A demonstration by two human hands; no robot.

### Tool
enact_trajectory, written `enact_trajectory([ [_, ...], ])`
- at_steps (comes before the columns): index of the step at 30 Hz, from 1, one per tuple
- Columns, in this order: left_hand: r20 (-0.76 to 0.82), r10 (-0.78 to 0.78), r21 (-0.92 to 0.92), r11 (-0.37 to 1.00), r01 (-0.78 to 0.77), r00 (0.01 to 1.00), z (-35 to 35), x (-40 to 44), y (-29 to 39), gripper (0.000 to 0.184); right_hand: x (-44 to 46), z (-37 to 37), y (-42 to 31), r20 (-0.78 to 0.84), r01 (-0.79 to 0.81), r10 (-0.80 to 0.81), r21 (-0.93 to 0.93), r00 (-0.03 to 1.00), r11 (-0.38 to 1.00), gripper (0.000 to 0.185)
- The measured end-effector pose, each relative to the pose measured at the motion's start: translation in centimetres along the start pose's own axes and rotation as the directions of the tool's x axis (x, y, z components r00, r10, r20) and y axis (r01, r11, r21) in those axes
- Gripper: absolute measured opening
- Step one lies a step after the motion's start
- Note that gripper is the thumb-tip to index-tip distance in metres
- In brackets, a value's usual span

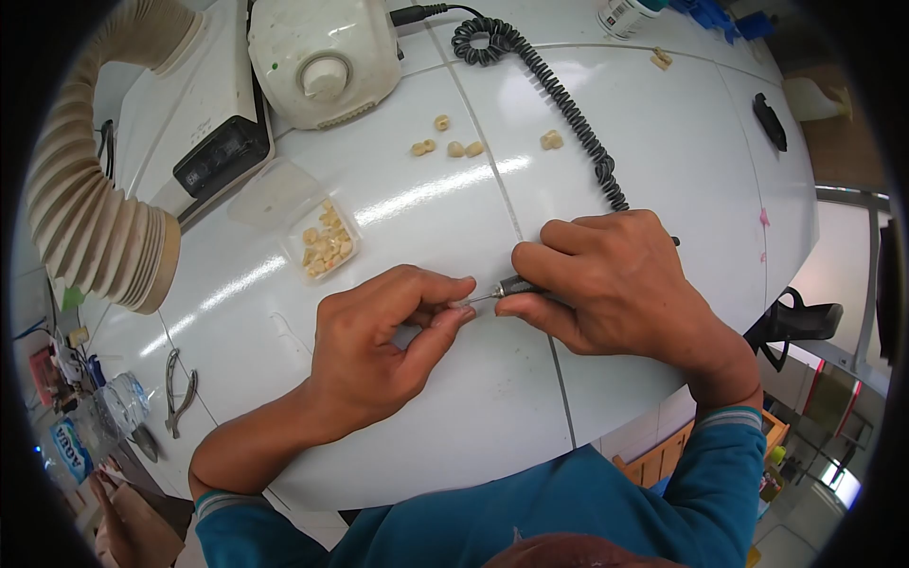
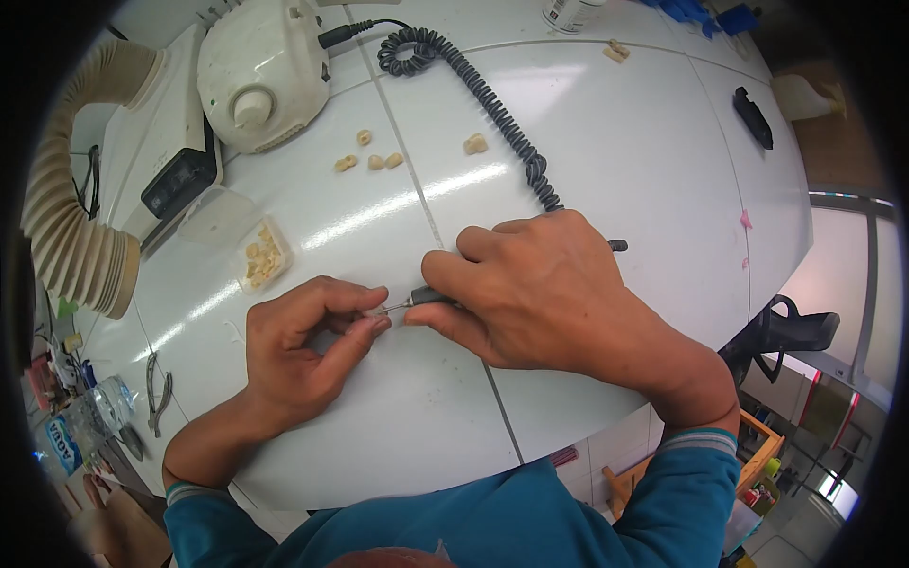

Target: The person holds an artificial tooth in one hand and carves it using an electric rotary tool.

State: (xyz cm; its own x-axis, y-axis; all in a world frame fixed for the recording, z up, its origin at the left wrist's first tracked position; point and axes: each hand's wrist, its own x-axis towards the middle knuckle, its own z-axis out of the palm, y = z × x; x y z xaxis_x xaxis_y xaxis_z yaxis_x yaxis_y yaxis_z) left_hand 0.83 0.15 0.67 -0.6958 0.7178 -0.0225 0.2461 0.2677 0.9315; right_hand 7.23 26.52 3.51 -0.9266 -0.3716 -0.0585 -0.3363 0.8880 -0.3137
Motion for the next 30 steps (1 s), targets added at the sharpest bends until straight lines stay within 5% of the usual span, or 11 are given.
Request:
enact_trajectory([
  [30, -0.035, 0.05, -0.049, 0.997, -0.052, 0.998, -0.25, -0.1, -0.59, 0.028, 0.13, -0.72, 0.82, 0.024, -0.069, 0.067, 0.086, 0.997, 0.994, 0.044],
])
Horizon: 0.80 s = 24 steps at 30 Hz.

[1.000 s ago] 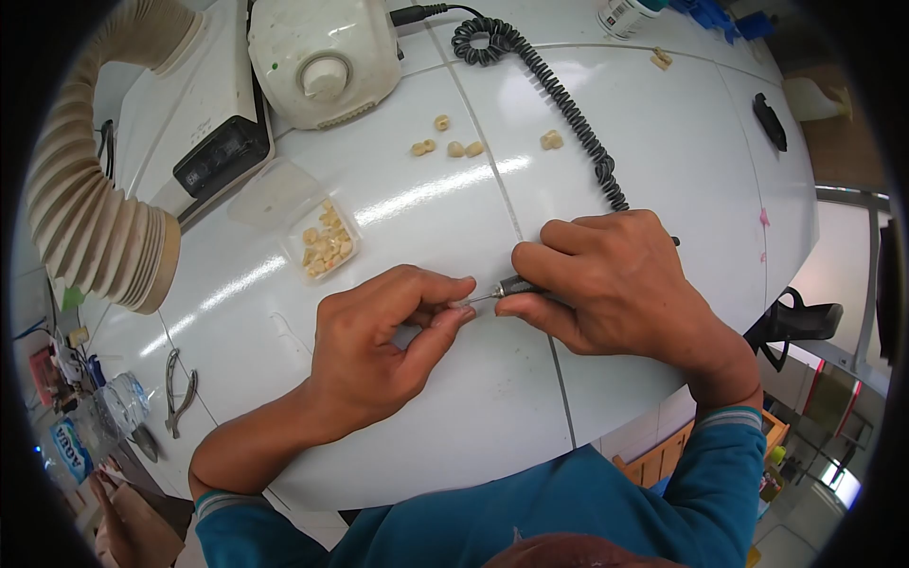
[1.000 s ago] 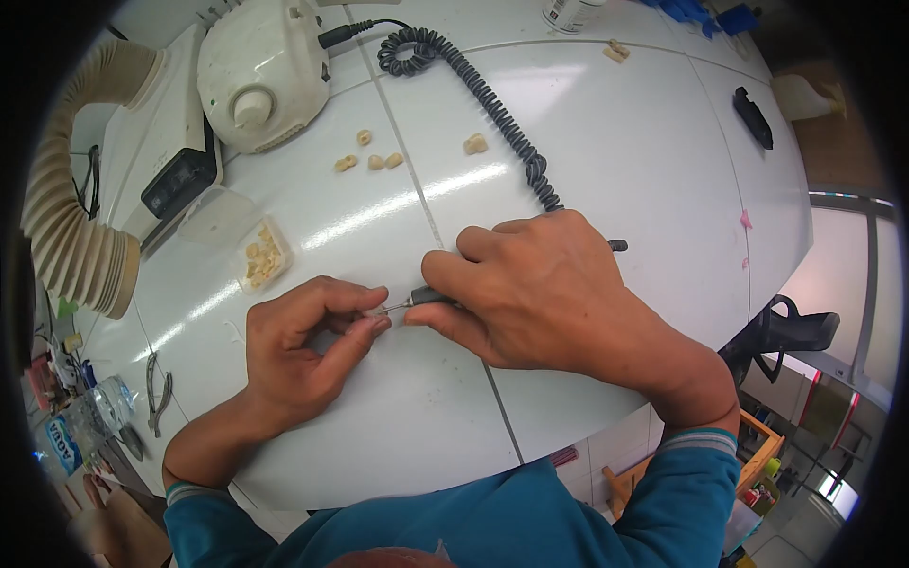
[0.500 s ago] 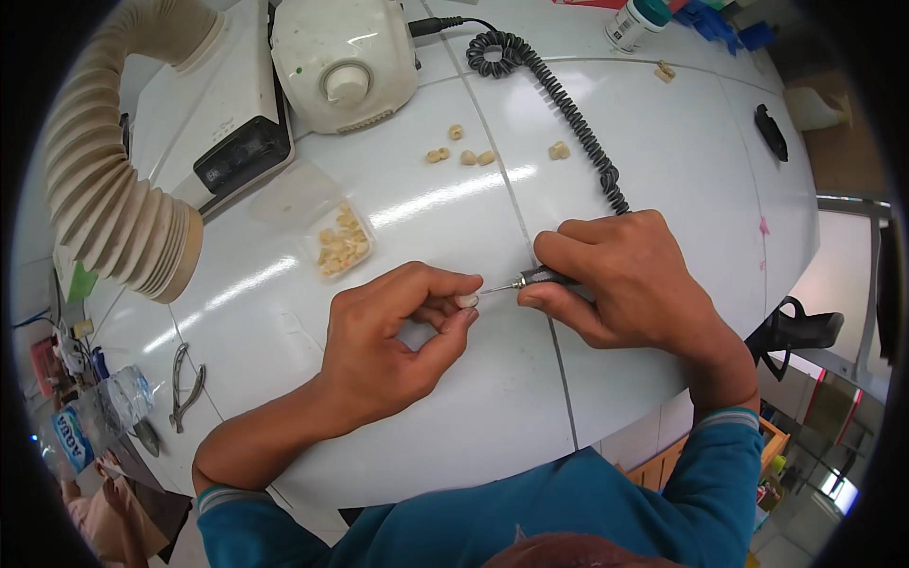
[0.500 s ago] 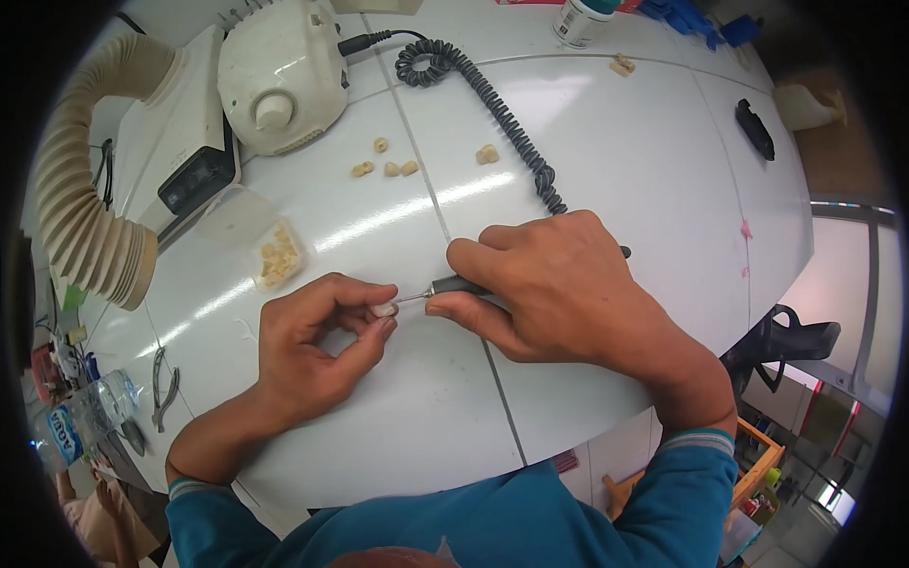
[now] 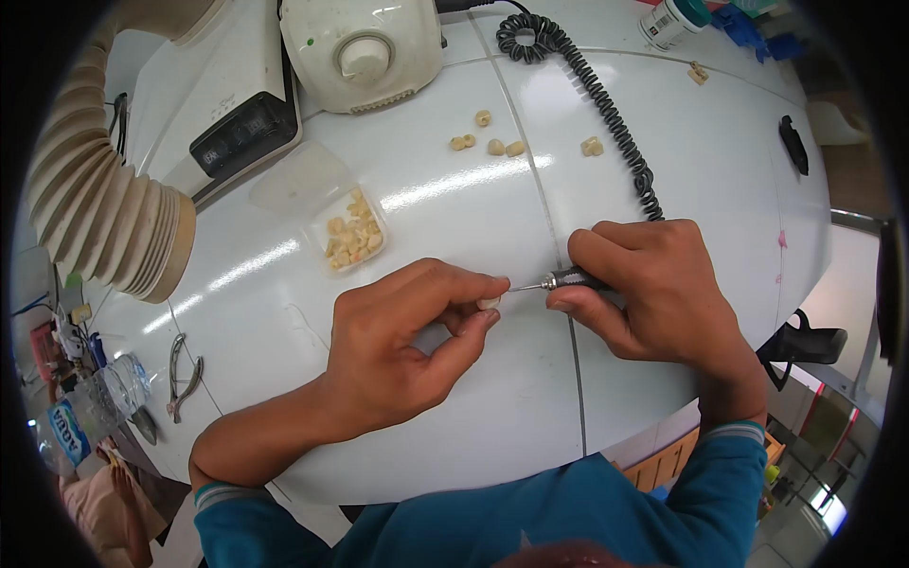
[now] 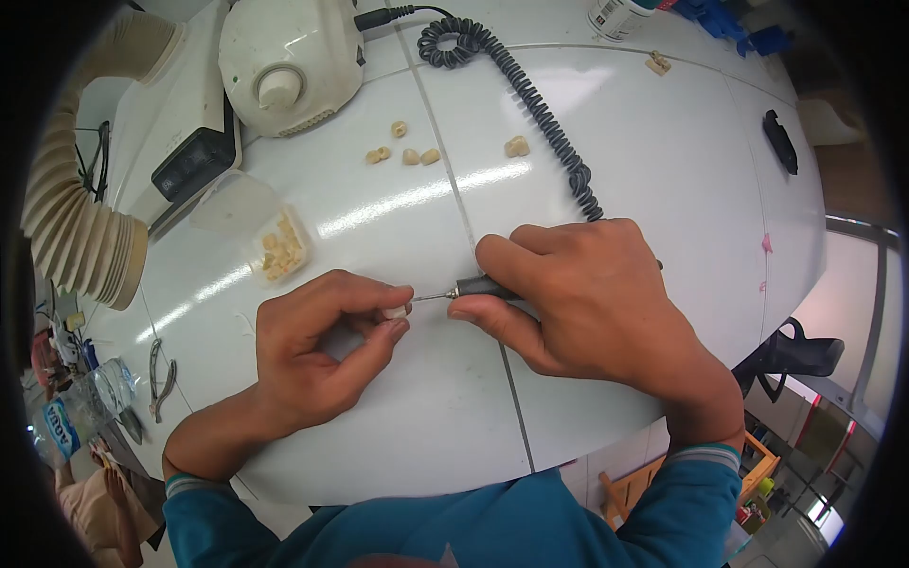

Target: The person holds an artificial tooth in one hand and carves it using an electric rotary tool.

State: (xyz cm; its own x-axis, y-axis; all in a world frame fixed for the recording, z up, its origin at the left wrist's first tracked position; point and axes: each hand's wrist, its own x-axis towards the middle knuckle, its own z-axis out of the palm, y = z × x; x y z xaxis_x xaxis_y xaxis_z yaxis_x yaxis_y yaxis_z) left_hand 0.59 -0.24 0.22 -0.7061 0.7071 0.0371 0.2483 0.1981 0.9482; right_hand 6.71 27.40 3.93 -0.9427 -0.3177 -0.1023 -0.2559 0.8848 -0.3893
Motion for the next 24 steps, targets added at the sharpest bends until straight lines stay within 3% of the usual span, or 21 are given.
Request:
enact_trajectory([
  [8, -0.04, -0.029, -0.043, 0.999, 0.027, 0.999, 0.44, 0.05, 0.33, 0.03, -0.18, 0.14, -0.04, -0.01, 0.012, -0.013, -0.013, 1.0, 1.0, 0.046],
  [11, 0.015, -0.01, -0.013, 1.0, 0.01, 1.0, 0.05, 0.04, 0.16, 0.029, -0.24, 0.2, 0.04, -0.007, 0.014, -0.014, -0.009, 1.0, 1.0, 0.046],
  [17, -0.019, -0.129, -0.076, 0.989, 0.127, 0.991, 0.46, -0.29, 0.0, 0.022, -0.12, 0.25, -0.02, -0.003, 0.026, -0.026, -0.015, 1.0, 1.0, 0.047],
  [24, -0.026, -0.122, -0.006, 0.992, 0.122, 0.992, 0.33, -0.03, 0.48, 0.024, -0.04, 0.55, -0.57, -0.003, 0.027, -0.027, -0.078, 1.0, 0.997, 0.044],
])
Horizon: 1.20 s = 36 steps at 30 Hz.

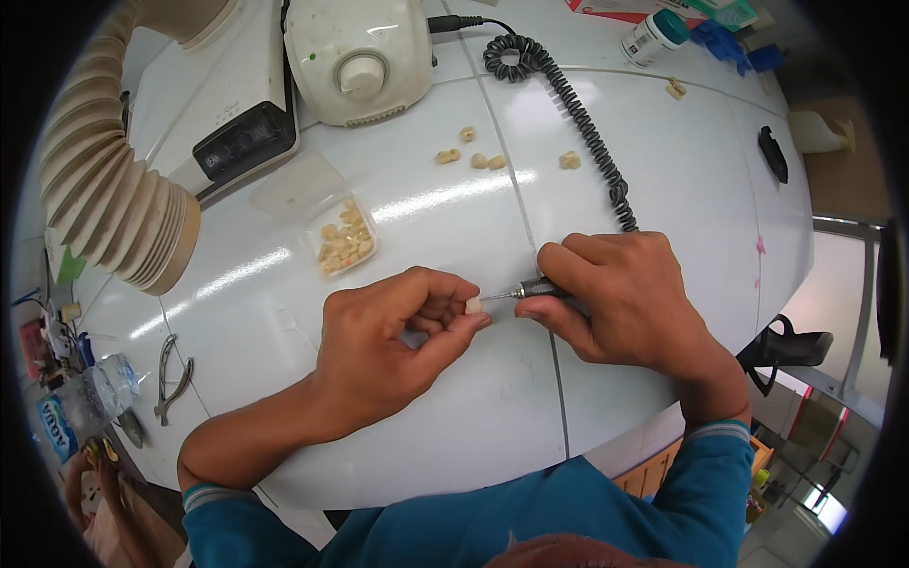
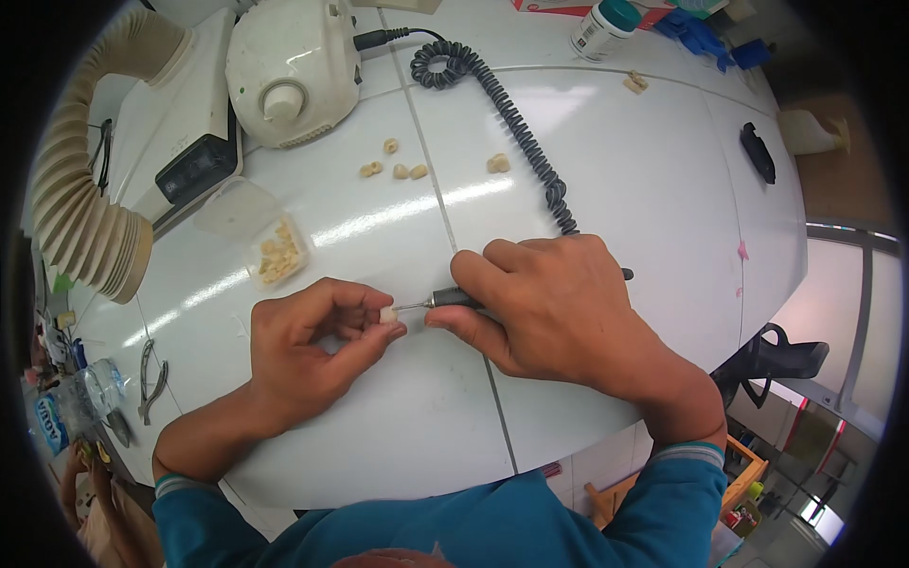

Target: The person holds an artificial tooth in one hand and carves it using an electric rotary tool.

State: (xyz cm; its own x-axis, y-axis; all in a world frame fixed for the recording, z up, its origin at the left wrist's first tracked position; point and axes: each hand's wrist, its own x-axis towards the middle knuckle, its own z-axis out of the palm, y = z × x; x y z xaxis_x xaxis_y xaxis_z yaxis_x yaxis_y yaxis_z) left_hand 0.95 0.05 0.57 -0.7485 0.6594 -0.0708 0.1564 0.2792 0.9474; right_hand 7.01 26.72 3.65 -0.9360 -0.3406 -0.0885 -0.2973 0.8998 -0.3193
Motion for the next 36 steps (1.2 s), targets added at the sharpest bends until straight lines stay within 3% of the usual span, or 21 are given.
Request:
enact_trajectory([
  [29, -0.008, 0.017, 0.014, 1.0, -0.017, 1.0, -0.14, -0.08, -0.03, 0.02, 0.08, 0.49, -0.3, -0.038, 0.033, -0.035, -0.041, 0.999, 0.999, 0.042],
  [36, -0.026, 0.018, 0.021, 1.0, -0.017, 1.0, 0.03, -0.17, -0.04, 0.021, -0.34, 0.14, -0.6, -0.014, -0.042, 0.043, 0.021, 0.999, 0.999, 0.044],
])
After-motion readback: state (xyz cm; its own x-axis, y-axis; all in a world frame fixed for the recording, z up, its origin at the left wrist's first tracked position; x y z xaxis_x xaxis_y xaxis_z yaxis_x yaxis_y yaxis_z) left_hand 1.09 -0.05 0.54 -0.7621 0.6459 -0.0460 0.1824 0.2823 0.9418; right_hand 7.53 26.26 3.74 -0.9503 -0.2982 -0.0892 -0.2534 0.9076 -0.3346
